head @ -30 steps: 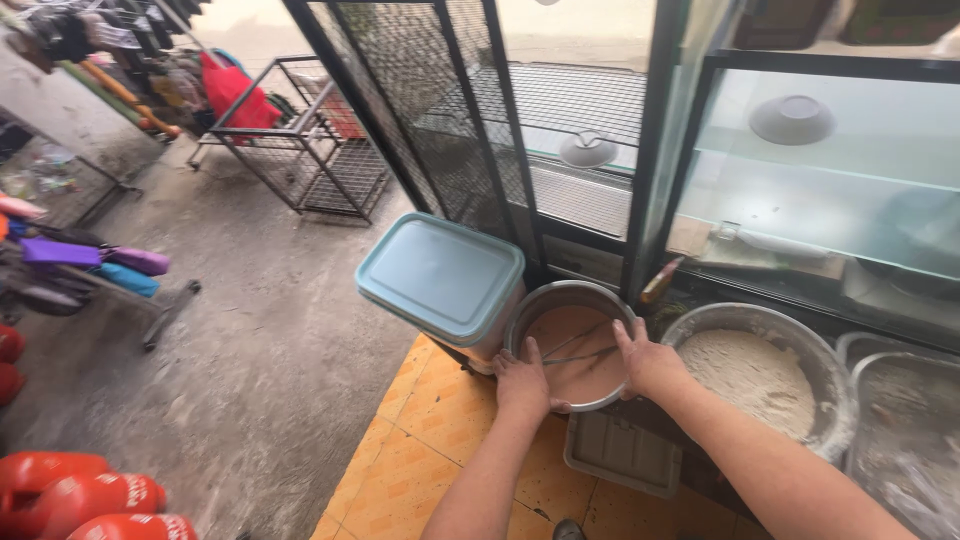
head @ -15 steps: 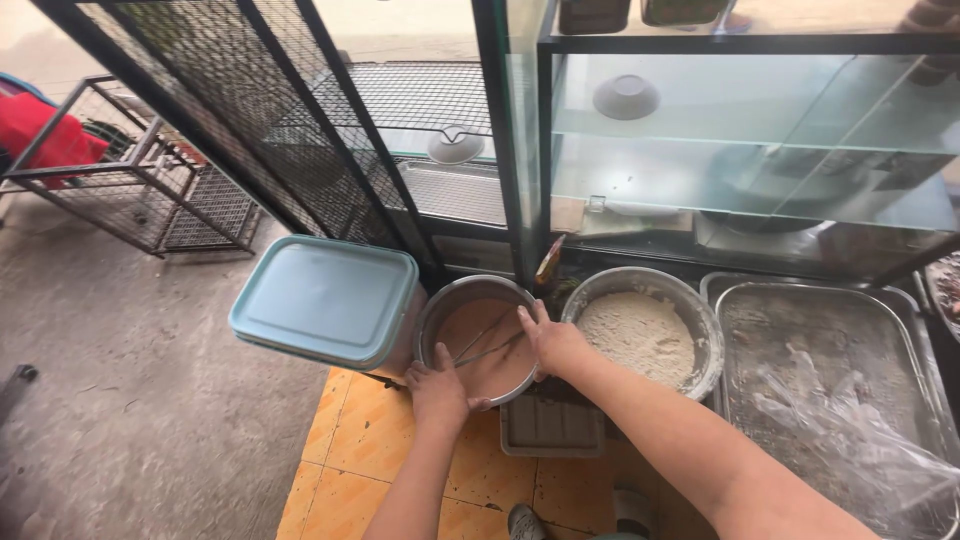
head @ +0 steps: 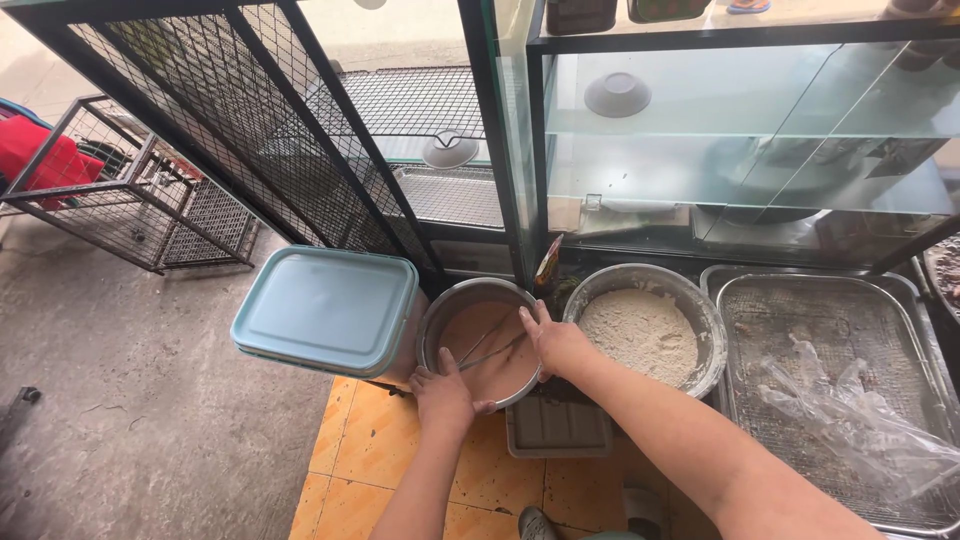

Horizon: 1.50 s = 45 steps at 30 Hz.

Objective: The recorder is preparing chicken pieces by coating them in batter and flour, frying them in hot oil, and then transferring the cooked chicken to a display case.

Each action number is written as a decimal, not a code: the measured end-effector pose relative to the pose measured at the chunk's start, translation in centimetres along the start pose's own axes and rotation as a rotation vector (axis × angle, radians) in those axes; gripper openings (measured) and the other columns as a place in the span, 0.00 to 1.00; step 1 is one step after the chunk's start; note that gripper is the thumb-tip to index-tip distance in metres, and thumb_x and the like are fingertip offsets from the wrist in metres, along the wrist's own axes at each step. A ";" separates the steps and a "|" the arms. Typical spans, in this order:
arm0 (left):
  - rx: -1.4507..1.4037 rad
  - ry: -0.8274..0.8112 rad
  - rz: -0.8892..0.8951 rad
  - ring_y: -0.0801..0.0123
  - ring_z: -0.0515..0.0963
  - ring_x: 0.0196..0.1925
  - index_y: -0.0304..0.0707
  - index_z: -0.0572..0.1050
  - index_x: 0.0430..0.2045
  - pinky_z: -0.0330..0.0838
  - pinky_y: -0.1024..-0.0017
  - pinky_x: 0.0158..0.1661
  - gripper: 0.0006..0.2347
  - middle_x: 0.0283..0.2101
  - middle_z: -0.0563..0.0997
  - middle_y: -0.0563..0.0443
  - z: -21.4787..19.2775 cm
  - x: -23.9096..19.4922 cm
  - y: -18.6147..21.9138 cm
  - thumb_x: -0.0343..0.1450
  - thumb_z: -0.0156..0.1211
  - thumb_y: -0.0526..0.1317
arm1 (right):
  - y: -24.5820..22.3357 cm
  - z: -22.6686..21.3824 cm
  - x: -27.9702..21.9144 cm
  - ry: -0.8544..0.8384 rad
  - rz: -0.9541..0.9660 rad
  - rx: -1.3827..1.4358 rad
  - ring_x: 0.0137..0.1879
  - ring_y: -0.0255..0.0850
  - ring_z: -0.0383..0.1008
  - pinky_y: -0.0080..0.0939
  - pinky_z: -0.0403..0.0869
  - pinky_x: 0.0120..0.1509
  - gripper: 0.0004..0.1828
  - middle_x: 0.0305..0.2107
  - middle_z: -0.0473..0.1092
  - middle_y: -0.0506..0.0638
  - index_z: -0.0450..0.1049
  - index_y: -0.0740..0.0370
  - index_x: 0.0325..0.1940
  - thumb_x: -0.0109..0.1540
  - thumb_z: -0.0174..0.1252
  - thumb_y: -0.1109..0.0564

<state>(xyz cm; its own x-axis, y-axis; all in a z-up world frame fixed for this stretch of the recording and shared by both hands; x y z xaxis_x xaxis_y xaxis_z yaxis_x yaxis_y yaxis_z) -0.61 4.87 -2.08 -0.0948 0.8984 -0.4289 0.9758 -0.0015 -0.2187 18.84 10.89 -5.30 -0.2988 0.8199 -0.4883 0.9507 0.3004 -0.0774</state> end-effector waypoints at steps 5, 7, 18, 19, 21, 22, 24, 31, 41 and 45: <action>0.006 -0.009 -0.011 0.41 0.66 0.66 0.31 0.42 0.73 0.57 0.56 0.64 0.60 0.59 0.71 0.23 -0.1 0.2 0.1 0.57 0.69 0.71 | 0.1 0.3 0.3 0.013 -0.014 0.015 0.61 0.54 0.75 0.46 0.77 0.59 0.80 0.76 0.32 0.70 0.29 0.58 0.82 0.45 0.81 0.44; 0.009 -0.013 -0.015 0.42 0.67 0.65 0.31 0.42 0.74 0.57 0.56 0.64 0.60 0.59 0.71 0.24 -0.1 0.3 0.1 0.57 0.69 0.71 | 0.1 0.1 0.2 0.017 -0.019 0.015 0.61 0.54 0.75 0.46 0.77 0.59 0.80 0.76 0.32 0.71 0.29 0.58 0.82 0.45 0.81 0.44; 0.030 -0.038 -0.013 0.38 0.65 0.68 0.31 0.38 0.74 0.54 0.55 0.65 0.62 0.61 0.68 0.19 0.6 1.0 0.3 0.57 0.69 0.73 | 0.1 -0.8 -0.8 0.043 -0.019 0.034 0.61 0.55 0.75 0.46 0.77 0.58 0.78 0.76 0.34 0.69 0.30 0.57 0.81 0.45 0.81 0.45; 0.025 -0.039 -0.019 0.38 0.65 0.68 0.31 0.38 0.74 0.54 0.55 0.65 0.62 0.61 0.68 0.19 0.8 0.9 0.0 0.57 0.69 0.73 | -0.1 -0.5 -0.7 0.042 -0.026 0.029 0.61 0.55 0.75 0.46 0.77 0.58 0.78 0.76 0.34 0.69 0.30 0.57 0.81 0.45 0.81 0.45; 0.014 -0.025 -0.016 0.39 0.64 0.69 0.31 0.38 0.75 0.53 0.55 0.66 0.61 0.61 0.70 0.21 0.8 1.0 0.1 0.57 0.68 0.73 | 0.1 -0.4 -0.4 0.055 -0.028 0.028 0.61 0.55 0.74 0.46 0.77 0.59 0.78 0.76 0.35 0.69 0.30 0.57 0.81 0.44 0.81 0.44; 0.010 -0.023 -0.015 0.39 0.64 0.69 0.31 0.38 0.75 0.53 0.55 0.66 0.61 0.61 0.70 0.21 0.4 1.0 0.2 0.57 0.68 0.73 | 0.2 -0.3 -0.3 0.056 -0.026 0.023 0.61 0.55 0.74 0.46 0.77 0.59 0.78 0.76 0.35 0.69 0.30 0.57 0.81 0.44 0.81 0.44; -0.011 -0.102 -0.026 0.41 0.65 0.70 0.33 0.37 0.76 0.54 0.56 0.67 0.62 0.62 0.71 0.26 0.3 0.7 0.1 0.57 0.69 0.71 | 0.2 0.0 -0.1 0.075 -0.036 0.018 0.61 0.55 0.75 0.46 0.77 0.59 0.79 0.76 0.35 0.70 0.31 0.58 0.81 0.44 0.81 0.42; -0.046 -0.058 -0.027 0.36 0.62 0.71 0.33 0.37 0.75 0.52 0.54 0.68 0.62 0.65 0.64 0.16 0.9 1.0 0.1 0.56 0.70 0.72 | 0.2 -0.4 -0.5 0.055 -0.029 0.001 0.61 0.56 0.74 0.47 0.76 0.60 0.79 0.76 0.34 0.70 0.30 0.58 0.81 0.44 0.82 0.43; -0.223 0.043 0.004 0.30 0.56 0.73 0.34 0.38 0.74 0.45 0.47 0.70 0.61 0.68 0.56 0.13 0.8 -0.1 -1.1 0.57 0.73 0.69 | 0.0 -0.7 -0.2 0.091 -0.015 0.080 0.63 0.57 0.73 0.50 0.76 0.62 0.77 0.76 0.37 0.67 0.33 0.53 0.80 0.42 0.81 0.51; -0.340 0.151 0.016 0.37 0.63 0.67 0.30 0.47 0.70 0.51 0.51 0.66 0.52 0.63 0.64 0.20 -2.6 -3.0 -2.9 0.60 0.73 0.64 | 0.9 0.1 0.3 0.044 0.019 0.107 0.66 0.56 0.71 0.49 0.75 0.67 0.77 0.78 0.34 0.62 0.32 0.51 0.81 0.43 0.81 0.49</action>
<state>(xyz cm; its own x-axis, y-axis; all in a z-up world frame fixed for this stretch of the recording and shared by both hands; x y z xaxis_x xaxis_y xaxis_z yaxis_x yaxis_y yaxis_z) -2.63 3.32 2.09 -0.0740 0.9541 -0.2900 0.9890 0.1076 0.1015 19.60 11.32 -5.63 -0.2815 0.8461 -0.4526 0.9590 0.2324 -0.1620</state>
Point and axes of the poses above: each hand's wrist, its own x-axis towards the middle knuckle, its own z-axis out of the palm, y = z × x, the point moved 6 cm from there along x, towards the middle knuckle
